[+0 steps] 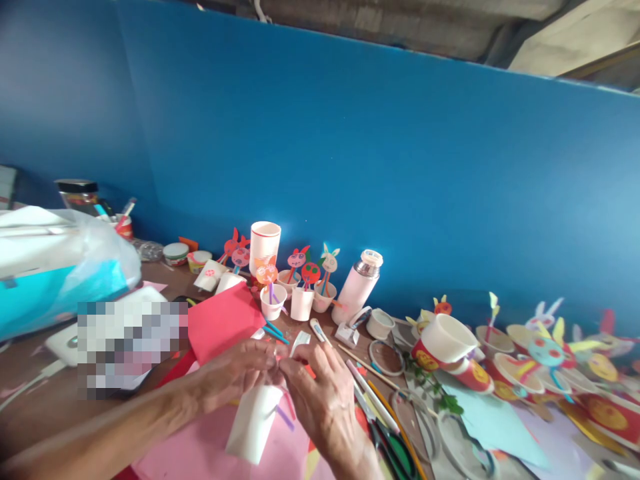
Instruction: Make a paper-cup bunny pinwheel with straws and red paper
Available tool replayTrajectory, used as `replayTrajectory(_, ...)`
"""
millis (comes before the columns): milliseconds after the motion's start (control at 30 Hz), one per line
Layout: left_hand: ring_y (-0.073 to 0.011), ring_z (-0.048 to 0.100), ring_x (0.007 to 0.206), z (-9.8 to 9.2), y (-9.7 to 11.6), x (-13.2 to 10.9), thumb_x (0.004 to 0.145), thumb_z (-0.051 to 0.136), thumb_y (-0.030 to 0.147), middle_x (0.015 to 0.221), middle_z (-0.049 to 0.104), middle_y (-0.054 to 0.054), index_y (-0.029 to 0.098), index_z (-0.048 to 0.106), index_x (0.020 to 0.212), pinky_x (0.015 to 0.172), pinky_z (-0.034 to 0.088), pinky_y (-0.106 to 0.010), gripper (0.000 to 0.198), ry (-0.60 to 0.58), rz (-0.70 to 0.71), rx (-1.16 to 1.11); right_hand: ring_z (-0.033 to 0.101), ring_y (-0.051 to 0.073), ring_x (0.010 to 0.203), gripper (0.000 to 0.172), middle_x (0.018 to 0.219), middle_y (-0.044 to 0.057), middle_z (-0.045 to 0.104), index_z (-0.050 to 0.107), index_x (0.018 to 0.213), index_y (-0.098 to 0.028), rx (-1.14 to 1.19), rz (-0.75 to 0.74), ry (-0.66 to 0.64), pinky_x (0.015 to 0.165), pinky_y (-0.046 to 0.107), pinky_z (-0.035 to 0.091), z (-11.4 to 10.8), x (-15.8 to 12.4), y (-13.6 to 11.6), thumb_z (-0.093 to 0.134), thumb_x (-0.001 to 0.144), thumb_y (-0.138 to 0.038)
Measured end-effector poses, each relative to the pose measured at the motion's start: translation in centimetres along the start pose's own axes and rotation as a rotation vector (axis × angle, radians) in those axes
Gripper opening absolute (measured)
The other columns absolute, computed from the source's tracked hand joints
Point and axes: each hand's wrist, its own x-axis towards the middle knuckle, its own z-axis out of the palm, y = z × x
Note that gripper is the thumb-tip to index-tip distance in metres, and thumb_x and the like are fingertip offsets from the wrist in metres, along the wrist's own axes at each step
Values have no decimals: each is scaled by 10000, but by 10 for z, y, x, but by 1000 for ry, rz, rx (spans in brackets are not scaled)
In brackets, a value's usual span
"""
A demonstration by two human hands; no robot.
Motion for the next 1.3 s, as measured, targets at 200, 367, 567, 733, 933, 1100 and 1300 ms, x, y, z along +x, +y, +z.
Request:
replayTrajectory(200,-200,596,823,4,5,-3,679,658,201,789,652,-43,145,658,715,839,425,-310,66,-40,-29,-81,503,165,735,228,862,48,597,563,918,-207,-32,-38,-23,650,302,400,-1,1,-2,466,809,-32)
replayTrajectory(367,-214,607,836,4,5,-2,772,601,328,816,667,-73,139,658,754,813,414,-331,198,-121,-45,-67,526,176,784,170,890,55,618,561,909,-203,-28,63,3,704,318,391,-7,3,0,453,847,-87)
replayTrajectory(567,-260,569,1000,-9,2,5,769,585,422,826,662,-86,130,663,652,881,385,-340,324,-79,69,-24,584,193,916,150,972,63,637,568,863,-200,610,665,52,738,293,444,-20,1,19,486,881,-324)
replayTrajectory(733,-252,571,1027,-16,-1,7,798,583,397,912,670,-86,144,665,741,931,367,-379,272,-12,67,22,619,192,798,277,896,62,691,566,801,-187,1082,1050,-64,652,273,428,-13,-6,35,623,769,-456)
replayTrajectory(933,-255,543,1087,-15,3,2,790,573,448,1274,533,-93,158,666,815,923,367,-352,305,-9,40,248,599,204,835,265,885,49,692,579,744,-185,1087,1022,-77,667,278,390,5,-5,25,657,722,-437)
replayTrajectory(1100,-267,459,1187,-9,14,-3,806,547,445,1399,404,-89,160,677,888,849,404,-298,324,-74,59,499,539,138,714,245,891,27,674,569,764,-196,1254,1061,-104,643,253,372,7,-6,24,673,729,-414)
replayTrajectory(1300,-284,344,1290,-6,14,-4,810,543,441,1389,415,-103,157,667,939,856,425,-311,336,-120,73,531,485,95,641,144,771,-21,621,600,758,-204,1391,1090,-78,608,211,364,14,-9,25,685,753,-319)
